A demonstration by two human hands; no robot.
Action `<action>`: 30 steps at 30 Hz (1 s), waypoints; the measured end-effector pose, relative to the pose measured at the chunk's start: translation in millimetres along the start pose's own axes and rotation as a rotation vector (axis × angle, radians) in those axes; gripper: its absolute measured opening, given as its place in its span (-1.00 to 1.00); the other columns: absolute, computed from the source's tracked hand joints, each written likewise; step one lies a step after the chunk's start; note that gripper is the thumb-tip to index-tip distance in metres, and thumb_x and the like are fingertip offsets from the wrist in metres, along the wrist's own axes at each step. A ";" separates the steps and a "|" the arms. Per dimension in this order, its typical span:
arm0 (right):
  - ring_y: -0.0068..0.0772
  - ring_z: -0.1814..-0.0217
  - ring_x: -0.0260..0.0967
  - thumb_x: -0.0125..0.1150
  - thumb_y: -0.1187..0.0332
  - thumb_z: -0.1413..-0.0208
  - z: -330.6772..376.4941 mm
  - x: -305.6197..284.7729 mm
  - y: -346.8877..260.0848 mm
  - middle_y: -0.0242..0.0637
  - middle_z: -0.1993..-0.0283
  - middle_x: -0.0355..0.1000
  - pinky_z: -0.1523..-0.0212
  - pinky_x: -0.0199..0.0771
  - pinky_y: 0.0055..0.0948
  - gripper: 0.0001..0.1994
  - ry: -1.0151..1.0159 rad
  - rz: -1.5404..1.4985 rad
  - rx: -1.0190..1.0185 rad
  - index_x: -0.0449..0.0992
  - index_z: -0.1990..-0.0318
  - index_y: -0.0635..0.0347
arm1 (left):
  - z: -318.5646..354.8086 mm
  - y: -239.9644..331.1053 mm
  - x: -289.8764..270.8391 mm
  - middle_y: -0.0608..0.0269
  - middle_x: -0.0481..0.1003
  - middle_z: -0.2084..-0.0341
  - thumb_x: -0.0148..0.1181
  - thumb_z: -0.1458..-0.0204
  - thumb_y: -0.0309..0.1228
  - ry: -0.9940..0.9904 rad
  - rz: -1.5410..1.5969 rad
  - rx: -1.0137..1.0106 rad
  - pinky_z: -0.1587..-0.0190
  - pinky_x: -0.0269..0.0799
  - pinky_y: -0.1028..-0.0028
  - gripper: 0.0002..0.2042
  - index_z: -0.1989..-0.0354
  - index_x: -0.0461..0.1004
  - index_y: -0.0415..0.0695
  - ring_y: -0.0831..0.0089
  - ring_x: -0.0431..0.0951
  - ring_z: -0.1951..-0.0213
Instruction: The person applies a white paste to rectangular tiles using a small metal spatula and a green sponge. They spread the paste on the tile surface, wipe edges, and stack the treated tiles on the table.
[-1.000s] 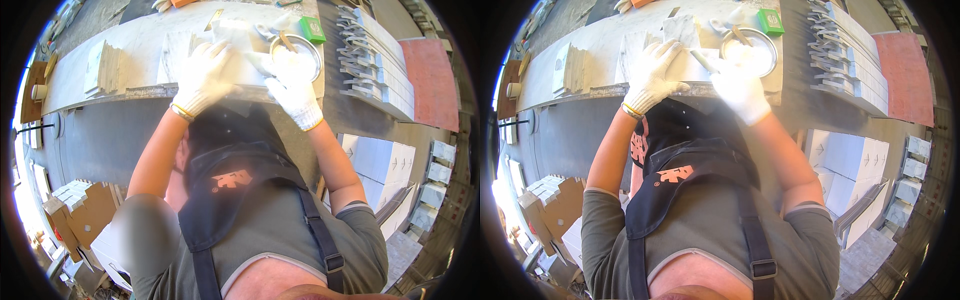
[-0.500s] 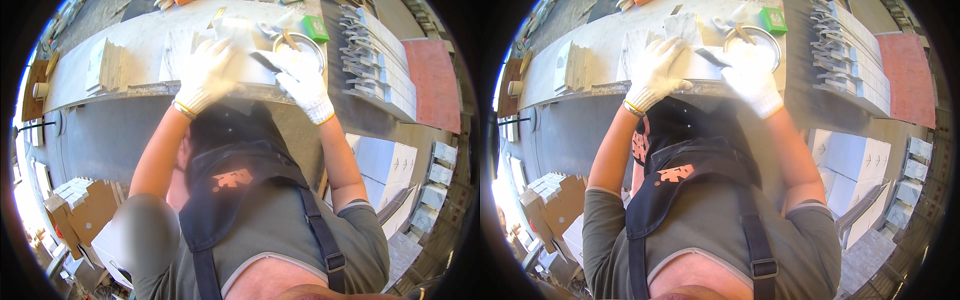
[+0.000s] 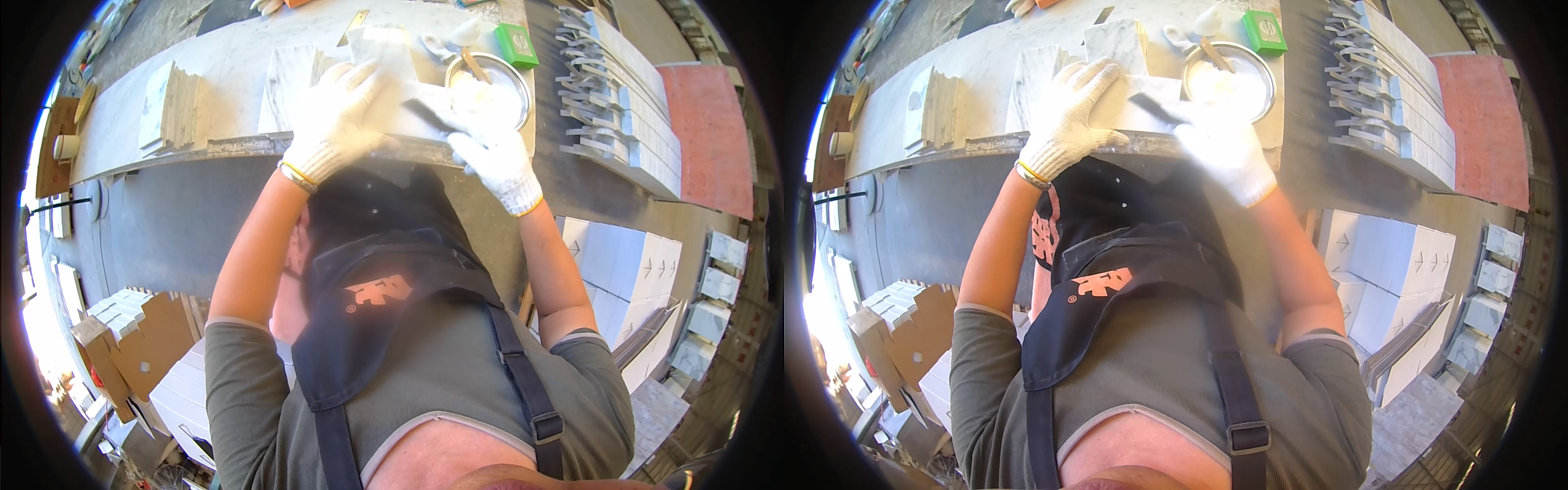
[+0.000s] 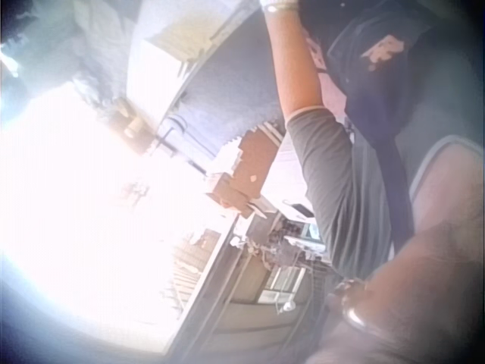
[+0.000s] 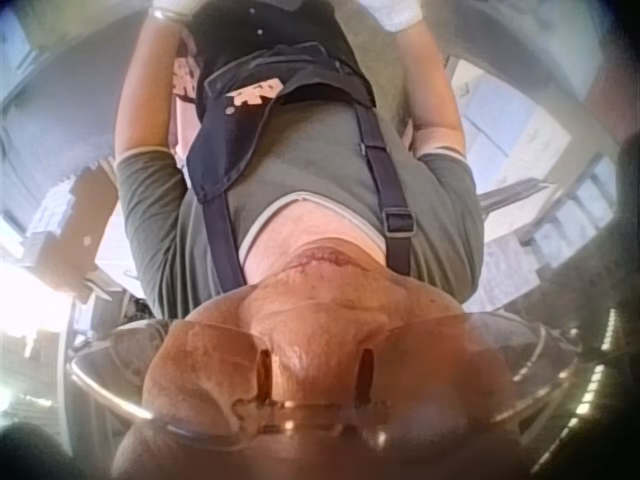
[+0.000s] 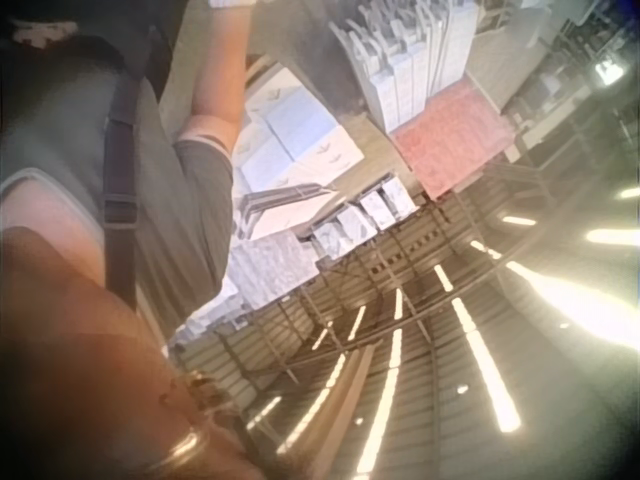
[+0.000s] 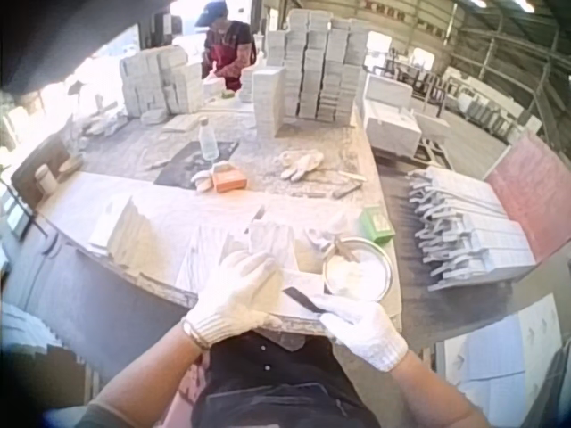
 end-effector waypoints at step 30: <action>-0.59 0.20 0.50 0.26 0.42 -0.30 19.8 1.0 8.6 -0.27 0.05 0.62 0.12 0.53 -0.51 -0.62 0.075 -0.236 0.164 0.57 -0.24 0.29 | -2.6 -0.7 1.9 0.08 0.45 -0.30 0.65 0.41 -0.09 -0.029 -0.023 0.010 -0.43 0.23 0.07 -0.06 -0.32 0.47 -0.08 -0.05 0.35 -0.35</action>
Point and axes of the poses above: each hand's wrist, its own z-axis away from the middle knuckle, its own x-axis out of the palm, y = z × x, the point moved 7 cm from there along -z, towards the middle knuckle
